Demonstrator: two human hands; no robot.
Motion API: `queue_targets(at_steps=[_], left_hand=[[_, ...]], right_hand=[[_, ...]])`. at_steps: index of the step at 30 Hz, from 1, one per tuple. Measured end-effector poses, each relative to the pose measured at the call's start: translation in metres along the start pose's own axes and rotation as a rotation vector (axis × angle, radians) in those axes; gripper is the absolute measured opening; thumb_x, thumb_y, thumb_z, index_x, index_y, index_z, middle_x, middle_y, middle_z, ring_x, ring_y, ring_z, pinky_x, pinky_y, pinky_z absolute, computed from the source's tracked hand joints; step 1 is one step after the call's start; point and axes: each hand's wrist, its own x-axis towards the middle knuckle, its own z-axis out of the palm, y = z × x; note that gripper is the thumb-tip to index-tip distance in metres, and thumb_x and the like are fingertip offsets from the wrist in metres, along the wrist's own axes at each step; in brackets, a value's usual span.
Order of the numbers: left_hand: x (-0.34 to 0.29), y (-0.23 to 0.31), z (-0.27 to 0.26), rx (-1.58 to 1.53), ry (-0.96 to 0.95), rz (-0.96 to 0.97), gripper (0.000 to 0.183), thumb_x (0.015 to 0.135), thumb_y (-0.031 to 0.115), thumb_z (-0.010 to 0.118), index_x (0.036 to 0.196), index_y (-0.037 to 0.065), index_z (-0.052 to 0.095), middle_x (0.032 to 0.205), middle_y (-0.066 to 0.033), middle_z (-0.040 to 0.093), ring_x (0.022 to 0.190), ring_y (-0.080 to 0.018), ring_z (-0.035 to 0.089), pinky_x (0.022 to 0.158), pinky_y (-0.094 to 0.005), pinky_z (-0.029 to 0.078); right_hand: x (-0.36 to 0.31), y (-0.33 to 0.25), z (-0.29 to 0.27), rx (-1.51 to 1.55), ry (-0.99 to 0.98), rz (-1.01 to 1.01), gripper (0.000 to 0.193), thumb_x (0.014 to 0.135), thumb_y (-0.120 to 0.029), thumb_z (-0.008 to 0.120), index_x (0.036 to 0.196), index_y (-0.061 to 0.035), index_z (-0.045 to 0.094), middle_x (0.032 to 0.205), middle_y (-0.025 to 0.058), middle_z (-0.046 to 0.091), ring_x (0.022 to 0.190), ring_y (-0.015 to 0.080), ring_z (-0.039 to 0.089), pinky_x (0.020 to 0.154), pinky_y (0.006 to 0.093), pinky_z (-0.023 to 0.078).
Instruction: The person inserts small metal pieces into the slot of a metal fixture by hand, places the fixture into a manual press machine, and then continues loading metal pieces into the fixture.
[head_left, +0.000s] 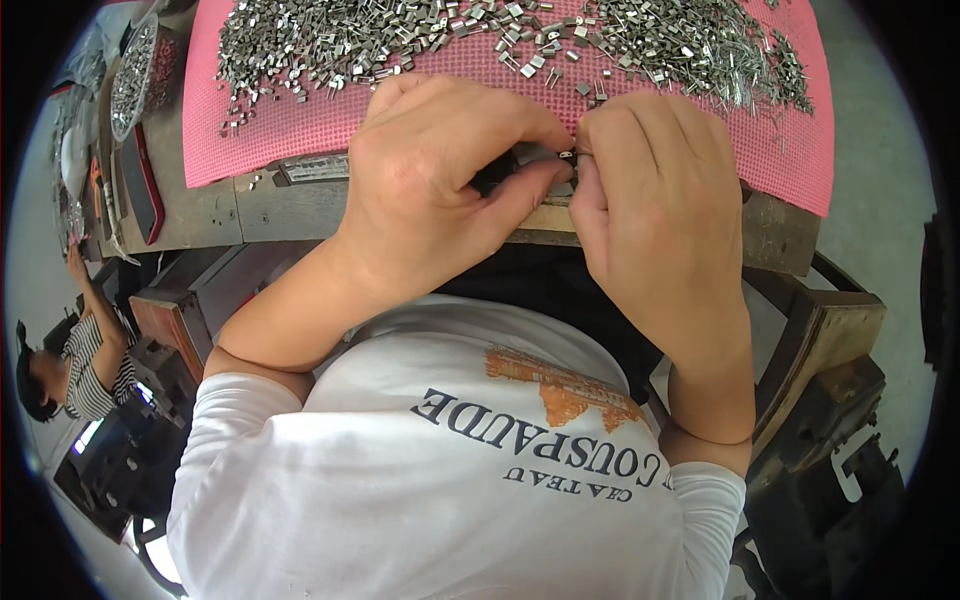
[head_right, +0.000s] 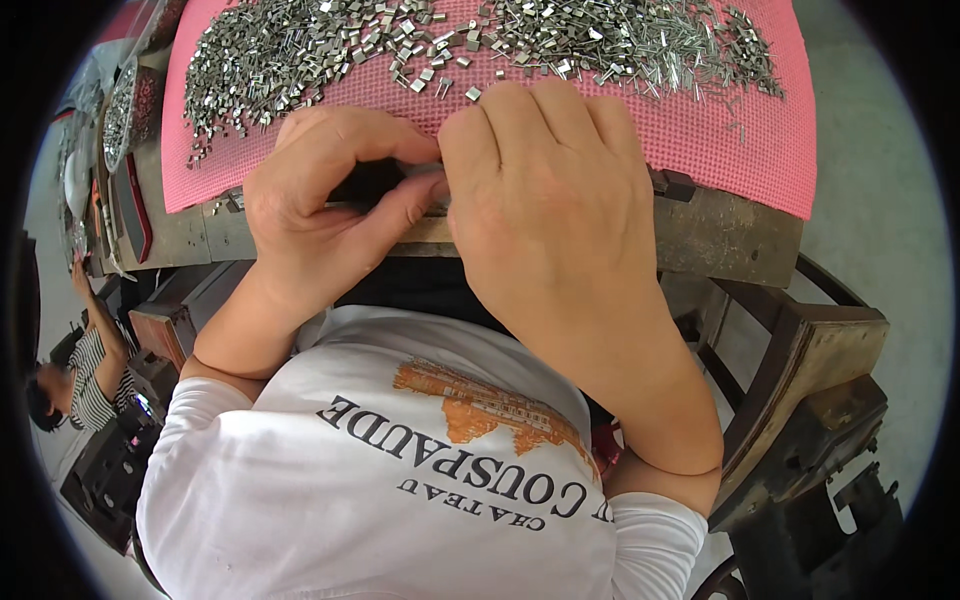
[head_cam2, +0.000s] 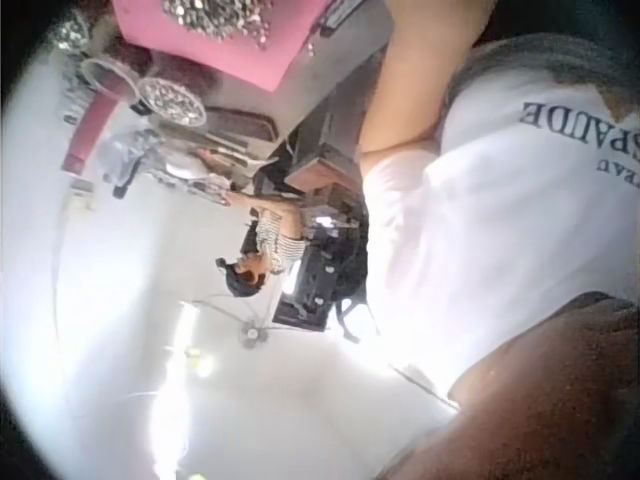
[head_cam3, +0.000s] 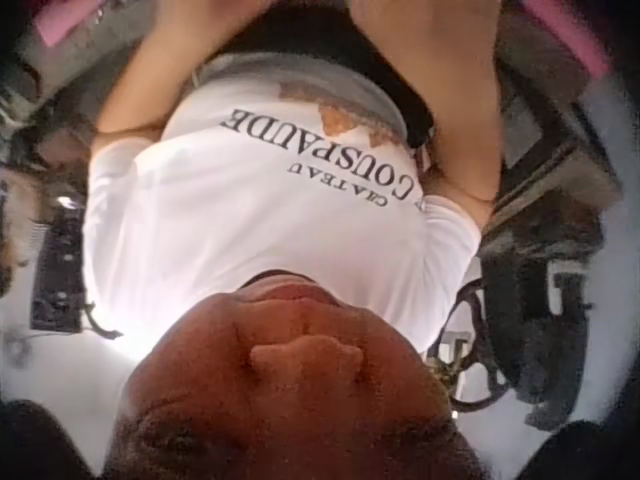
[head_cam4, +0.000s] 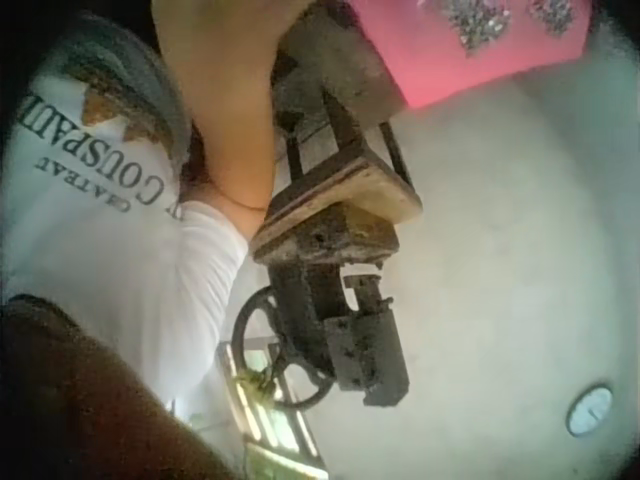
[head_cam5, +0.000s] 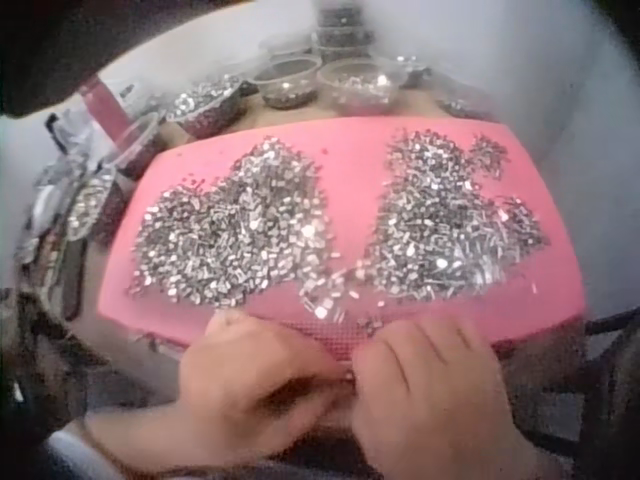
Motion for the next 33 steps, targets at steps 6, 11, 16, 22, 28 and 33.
queue_targets(at_steps=[6,11,16,22,28,33], left_hand=[[-0.002,0.0,-0.008,-0.083,-0.056,-0.057,0.026,0.077,-0.007,0.081,0.101,0.002,0.075,0.097,-0.0056,0.075,0.084,-0.0164,0.07,0.077,-0.0273,0.054],[0.008,-0.012,-0.019,-0.118,0.058,-0.134,0.021,0.083,-0.007,0.078,0.103,-0.002,0.074,0.097,-0.0092,0.075,0.088,-0.0148,0.071,0.08,-0.0274,0.056],[0.039,-0.012,-0.022,0.038,-0.027,-0.096,0.023,0.072,0.014,0.089,0.092,0.011,0.078,0.081,-0.0081,0.066,0.077,-0.0299,0.066,0.07,-0.0419,0.051],[0.04,-0.062,0.018,-0.07,0.436,0.541,0.015,0.073,0.009,0.087,0.084,0.009,0.077,0.078,-0.0065,0.064,0.075,-0.0282,0.065,0.064,-0.04,0.049],[0.04,-0.025,-0.004,0.028,0.178,0.202,0.015,0.072,0.011,0.088,0.082,0.009,0.077,0.083,-0.0066,0.067,0.08,-0.0279,0.066,0.072,-0.0405,0.051],[0.042,-0.019,-0.013,0.217,-0.102,-0.062,0.015,0.081,0.003,0.083,0.095,0.006,0.08,0.086,-0.0042,0.072,0.081,-0.0225,0.067,0.075,-0.0329,0.054]], right_hand=[[0.01,-0.008,-0.003,-0.136,-0.12,-0.039,0.027,0.072,-0.001,0.071,0.095,-0.0036,0.058,0.094,0.0117,0.057,0.093,0.0314,0.058,0.082,0.0437,0.045],[0.013,-0.009,-0.003,-0.15,-0.159,-0.051,0.027,0.073,-0.001,0.07,0.097,-0.0035,0.058,0.094,0.0119,0.056,0.093,0.0315,0.058,0.086,0.044,0.044],[0.008,-0.005,-0.001,-0.101,-0.113,-0.041,0.023,0.078,0.001,0.068,0.098,-0.0032,0.058,0.097,0.0118,0.058,0.095,0.0326,0.058,0.086,0.0444,0.043],[0.007,-0.001,-0.011,0.08,-0.098,0.033,0.012,0.088,0.002,0.063,0.099,-0.0022,0.06,0.097,0.0117,0.061,0.096,0.0332,0.059,0.087,0.0425,0.044],[0.013,0.022,-0.024,0.142,-0.02,0.039,0.006,0.092,-0.003,0.067,0.098,-0.003,0.067,0.094,0.0094,0.067,0.091,0.0311,0.064,0.085,0.0399,0.047],[0.039,0.041,-0.016,0.017,-0.001,-0.073,0.007,0.091,-0.005,0.07,0.097,-0.005,0.07,0.095,0.0067,0.069,0.091,0.0289,0.064,0.085,0.0387,0.047]])
